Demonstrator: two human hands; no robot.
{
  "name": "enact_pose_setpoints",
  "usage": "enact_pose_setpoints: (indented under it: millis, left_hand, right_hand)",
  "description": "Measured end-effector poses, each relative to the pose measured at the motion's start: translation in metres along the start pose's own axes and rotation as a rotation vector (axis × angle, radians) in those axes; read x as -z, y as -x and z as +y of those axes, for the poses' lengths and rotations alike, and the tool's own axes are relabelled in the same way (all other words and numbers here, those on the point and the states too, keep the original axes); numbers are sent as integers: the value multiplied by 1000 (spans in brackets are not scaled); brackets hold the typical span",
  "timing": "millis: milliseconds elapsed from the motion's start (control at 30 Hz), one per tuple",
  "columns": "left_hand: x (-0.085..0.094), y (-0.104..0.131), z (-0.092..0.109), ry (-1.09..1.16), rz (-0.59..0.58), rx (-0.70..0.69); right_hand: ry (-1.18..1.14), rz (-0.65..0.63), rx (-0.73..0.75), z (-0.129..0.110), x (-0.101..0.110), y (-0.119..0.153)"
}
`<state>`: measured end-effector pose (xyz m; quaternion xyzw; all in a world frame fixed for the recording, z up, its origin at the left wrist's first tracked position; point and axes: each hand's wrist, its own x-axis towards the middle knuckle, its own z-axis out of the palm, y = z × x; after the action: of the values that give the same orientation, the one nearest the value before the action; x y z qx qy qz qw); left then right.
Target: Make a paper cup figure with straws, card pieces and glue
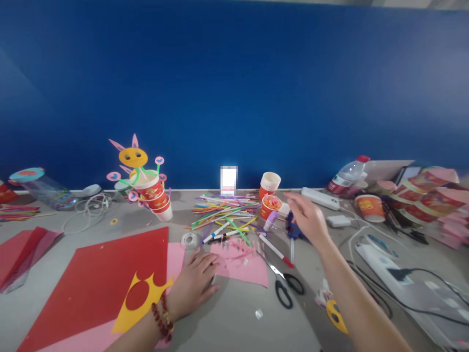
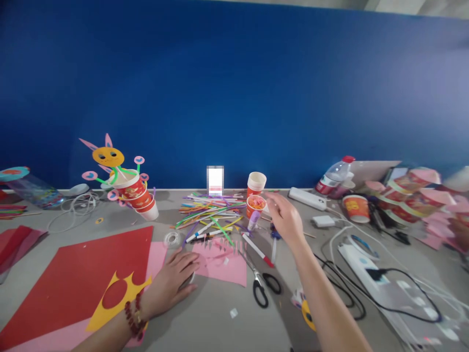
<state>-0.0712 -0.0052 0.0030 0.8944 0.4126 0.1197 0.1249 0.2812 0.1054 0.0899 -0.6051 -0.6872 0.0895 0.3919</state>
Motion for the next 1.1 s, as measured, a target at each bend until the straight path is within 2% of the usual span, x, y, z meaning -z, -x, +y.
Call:
enact_pose_setpoints:
  millis: [33, 100, 167, 267, 300, 400, 533, 667, 800, 933, 1100]
  left_hand:
    - [0, 0, 0, 5, -2, -2]
    - [0, 0, 0, 16, 2, -3]
    - [-2, 1, -1, 26, 15, 2]
    - [-7, 2, -2, 23, 39, 16]
    - [-8, 2, -2, 19, 45, 23]
    - [-10, 1, -3, 13, 53, 27]
    - [-8, 1, -3, -14, 71, 51]
    - [-4, 1, 0, -16, 107, 78]
    - [16, 4, -1, 48, 181, 69]
    - [47, 18, -26, 51, 272, 136]
    - [74, 59, -71, 3, 305, 467]
  right_hand:
    - [-22, 87, 26, -7, 2, 10]
    - [-44, 138, 47, -22, 2, 37]
    - [-91, 54, 95, -35, -5, 68]
    - [-170, -234, 269, -46, -27, 112]
    - [-177, -282, 309, -46, -36, 124]
    - [-203, -303, 319, -44, -60, 147]
    - [-186, -228, 356, -36, -77, 159]
    - [-166, -220, 407, -33, -81, 161]
    - [-147, -207, 424, -32, -83, 161]
    - [-127, -224, 444, -28, -86, 161]
    - [-123, -253, 430, -24, -89, 159]
